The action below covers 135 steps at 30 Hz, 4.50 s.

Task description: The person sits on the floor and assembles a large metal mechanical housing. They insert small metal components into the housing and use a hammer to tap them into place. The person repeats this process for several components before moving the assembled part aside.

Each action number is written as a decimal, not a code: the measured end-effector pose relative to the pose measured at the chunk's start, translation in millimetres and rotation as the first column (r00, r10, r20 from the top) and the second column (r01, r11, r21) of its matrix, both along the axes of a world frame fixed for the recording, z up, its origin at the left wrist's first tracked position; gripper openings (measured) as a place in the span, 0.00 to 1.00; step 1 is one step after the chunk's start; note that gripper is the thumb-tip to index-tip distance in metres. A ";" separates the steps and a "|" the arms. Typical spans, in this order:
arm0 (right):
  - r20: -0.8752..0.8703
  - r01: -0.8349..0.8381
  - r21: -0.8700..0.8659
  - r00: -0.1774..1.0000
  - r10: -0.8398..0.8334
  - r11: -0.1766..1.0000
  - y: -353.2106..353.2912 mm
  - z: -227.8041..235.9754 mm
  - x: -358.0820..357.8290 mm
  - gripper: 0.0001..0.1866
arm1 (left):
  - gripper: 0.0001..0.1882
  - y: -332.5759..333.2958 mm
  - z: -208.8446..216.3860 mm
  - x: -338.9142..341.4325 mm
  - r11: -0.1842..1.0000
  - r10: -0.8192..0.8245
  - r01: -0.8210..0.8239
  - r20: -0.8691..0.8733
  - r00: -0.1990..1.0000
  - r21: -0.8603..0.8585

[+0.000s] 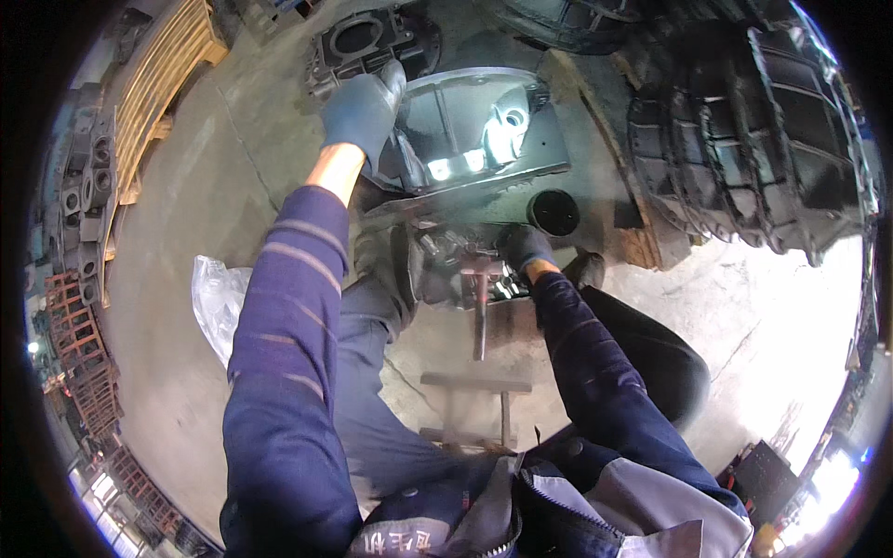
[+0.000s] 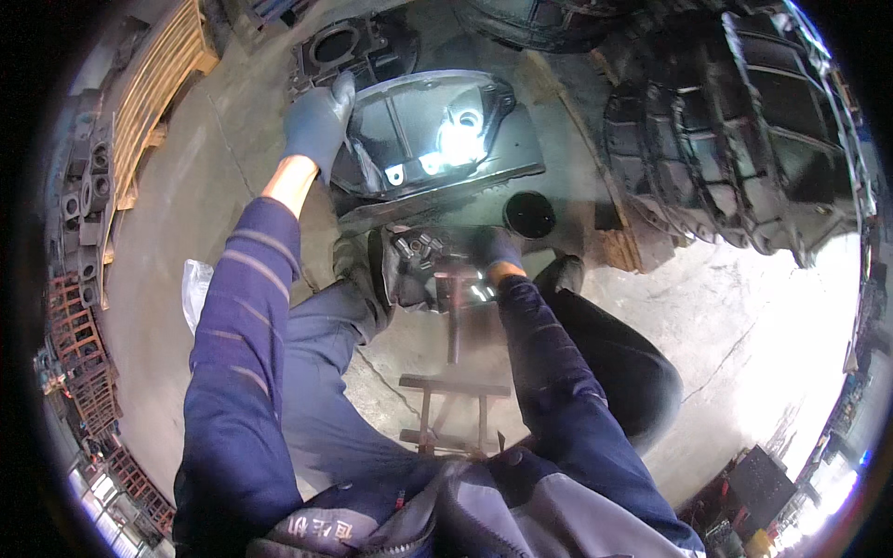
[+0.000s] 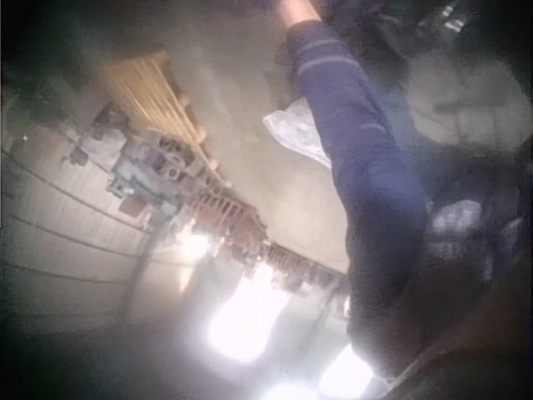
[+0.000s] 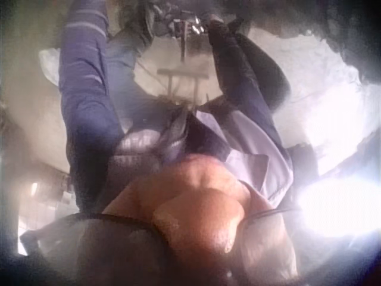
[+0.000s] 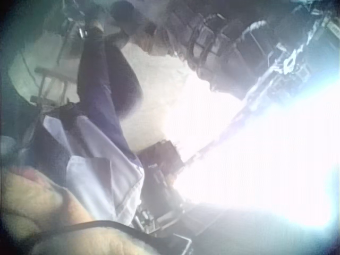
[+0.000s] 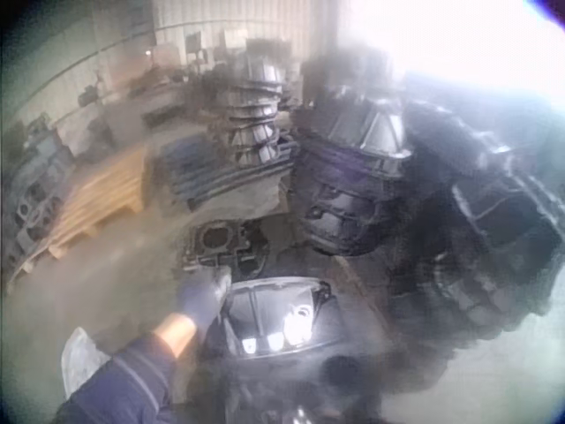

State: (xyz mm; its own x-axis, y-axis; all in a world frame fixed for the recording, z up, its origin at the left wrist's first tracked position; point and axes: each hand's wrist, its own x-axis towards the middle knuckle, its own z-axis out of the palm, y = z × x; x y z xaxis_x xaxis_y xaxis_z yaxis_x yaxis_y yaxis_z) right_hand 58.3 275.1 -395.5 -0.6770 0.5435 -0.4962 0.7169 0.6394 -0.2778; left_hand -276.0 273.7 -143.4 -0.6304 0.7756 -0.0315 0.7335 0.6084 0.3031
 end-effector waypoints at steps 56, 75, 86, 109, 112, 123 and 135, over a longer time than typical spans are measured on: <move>-0.740 0.178 0.494 0.600 0.304 0.851 33.5 371.6 -3.0 0.15 | 0.22 -63.5 103.2 160.3 0.752 -0.607 -0.197 0.777 0.164 0.629; -0.654 0.169 0.641 0.632 0.417 0.748 35.5 370.1 0.2 0.16 | 0.16 -65.0 89.9 157.0 0.742 -0.606 -0.083 0.719 0.342 0.665; -0.646 0.149 0.623 0.652 0.397 0.768 34.4 367.2 0.8 0.17 | 0.18 -60.7 89.9 159.1 0.767 -0.584 -0.034 0.719 0.377 0.641; -0.340 0.552 -0.096 0.764 -0.549 0.828 82.4 27.2 75.6 0.20 | 0.42 30.3 26.7 9.8 0.940 -0.339 0.341 0.097 0.936 -0.002; -0.233 0.554 -0.021 0.807 -0.543 0.832 84.0 13.6 63.6 0.20 | 0.41 26.2 27.5 12.4 0.951 -0.308 0.303 0.117 0.944 0.060; 0.028 0.406 0.041 0.913 -0.408 0.913 85.6 -6.8 45.0 0.24 | 0.39 30.0 21.4 12.7 0.954 -0.294 0.287 0.101 0.950 0.081; 0.072 0.358 0.089 0.928 -0.365 0.929 83.0 -15.7 42.5 0.26 | 0.38 26.3 28.8 19.0 0.963 -0.269 0.261 0.235 0.934 0.066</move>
